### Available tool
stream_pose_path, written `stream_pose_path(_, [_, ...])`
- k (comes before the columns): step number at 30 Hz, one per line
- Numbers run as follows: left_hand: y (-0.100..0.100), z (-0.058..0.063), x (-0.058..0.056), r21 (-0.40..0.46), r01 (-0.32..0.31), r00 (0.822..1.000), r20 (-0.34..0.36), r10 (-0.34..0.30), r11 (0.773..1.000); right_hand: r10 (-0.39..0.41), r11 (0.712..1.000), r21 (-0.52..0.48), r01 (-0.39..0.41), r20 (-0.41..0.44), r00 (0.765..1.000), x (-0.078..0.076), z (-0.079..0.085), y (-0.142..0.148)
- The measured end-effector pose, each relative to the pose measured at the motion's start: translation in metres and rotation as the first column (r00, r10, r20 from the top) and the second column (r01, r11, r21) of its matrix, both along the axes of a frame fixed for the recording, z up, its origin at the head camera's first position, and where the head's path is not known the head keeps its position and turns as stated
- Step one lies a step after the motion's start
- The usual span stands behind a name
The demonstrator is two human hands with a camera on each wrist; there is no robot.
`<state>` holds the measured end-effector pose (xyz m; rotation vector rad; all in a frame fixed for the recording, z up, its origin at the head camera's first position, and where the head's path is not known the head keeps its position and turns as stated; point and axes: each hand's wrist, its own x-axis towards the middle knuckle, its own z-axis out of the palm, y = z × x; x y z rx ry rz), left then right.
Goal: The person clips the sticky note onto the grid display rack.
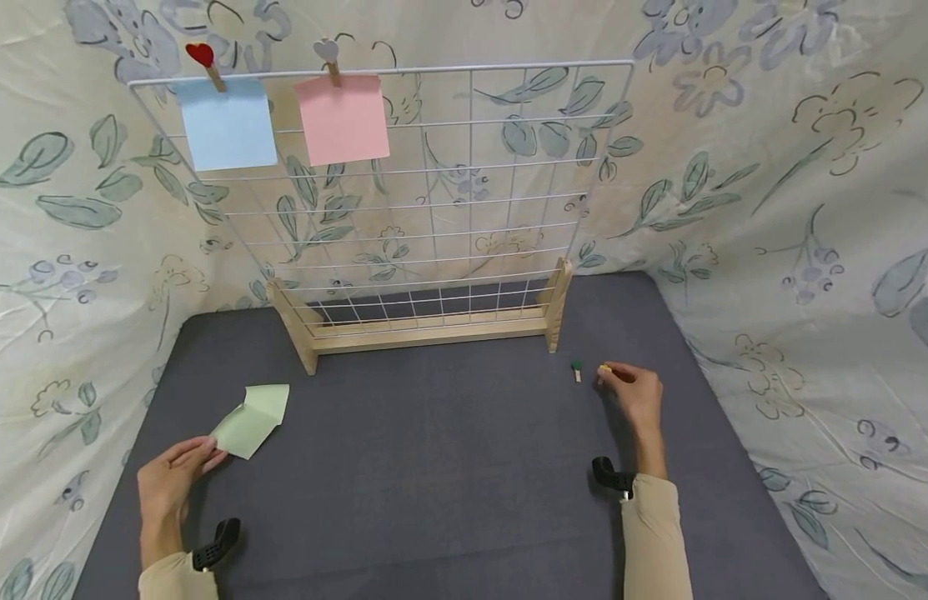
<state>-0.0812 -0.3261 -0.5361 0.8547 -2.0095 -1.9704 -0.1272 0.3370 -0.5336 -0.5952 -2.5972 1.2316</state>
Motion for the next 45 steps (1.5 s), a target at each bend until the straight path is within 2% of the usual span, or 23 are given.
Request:
stream_pose_path(5, [0.011, 0.007, -0.008, -0.007, 0.011, 0.999, -0.036, -0.011, 1.0, 0.022, 1.0, 0.002, -0.022, -0.036, 0.999, -0.007, 0.01, -0.002])
stream_pose_path(10, [0.02, 0.011, -0.016, 0.009, 0.022, 0.995, -0.102, -0.021, 1.0, 0.035, 0.999, 0.011, -0.035, -0.035, 0.999, -0.013, 0.017, -0.006])
stream_pose_path(12, [0.023, 0.012, -0.018, -0.01, 0.03, 0.993, -0.116, -0.031, 0.999, 0.037, 0.999, 0.006, -0.037, -0.045, 0.998, -0.015, 0.019, -0.008])
stream_pose_path(18, [0.034, 0.014, -0.026, -0.087, 0.066, 0.991, -0.111, -0.076, 0.994, 0.06, 0.998, -0.003, -0.061, -0.073, 0.996, -0.022, 0.026, -0.017])
stream_pose_path(22, [0.042, 0.015, -0.033, -0.084, 0.095, 0.988, -0.111, -0.104, 0.992, 0.074, 0.997, 0.014, -0.074, -0.076, 0.994, -0.027, 0.03, -0.023])
stream_pose_path(27, [0.054, 0.018, -0.042, -0.063, 0.139, 0.978, -0.147, -0.147, 0.988, 0.113, 0.993, 0.032, -0.11, -0.099, 0.989, -0.033, 0.036, -0.031])
stream_pose_path(32, [0.068, 0.023, -0.051, -0.088, 0.189, 0.967, -0.154, -0.201, 0.978, 0.155, 0.988, 0.045, -0.15, -0.128, 0.98, -0.038, 0.043, -0.039])
stream_pose_path(34, [0.076, 0.032, -0.053, -0.106, 0.209, 0.963, -0.149, -0.223, 0.972, 0.171, 0.985, 0.049, -0.165, -0.14, 0.975, -0.04, 0.046, -0.043])
stream_pose_path(39, [0.092, 0.038, -0.06, -0.152, 0.23, 0.957, -0.142, -0.251, 0.961, 0.196, 0.98, 0.051, -0.191, -0.151, 0.969, -0.044, 0.053, -0.051])
stream_pose_path(41, [0.096, 0.034, -0.065, -0.17, 0.232, 0.955, -0.148, -0.257, 0.958, 0.202, 0.979, 0.054, -0.196, -0.156, 0.967, -0.046, 0.056, -0.054])
stream_pose_path(45, [0.109, 0.035, -0.072, -0.191, 0.247, 0.944, -0.175, -0.28, 0.95, 0.219, 0.976, 0.06, -0.211, -0.181, 0.959, -0.049, 0.063, -0.059])
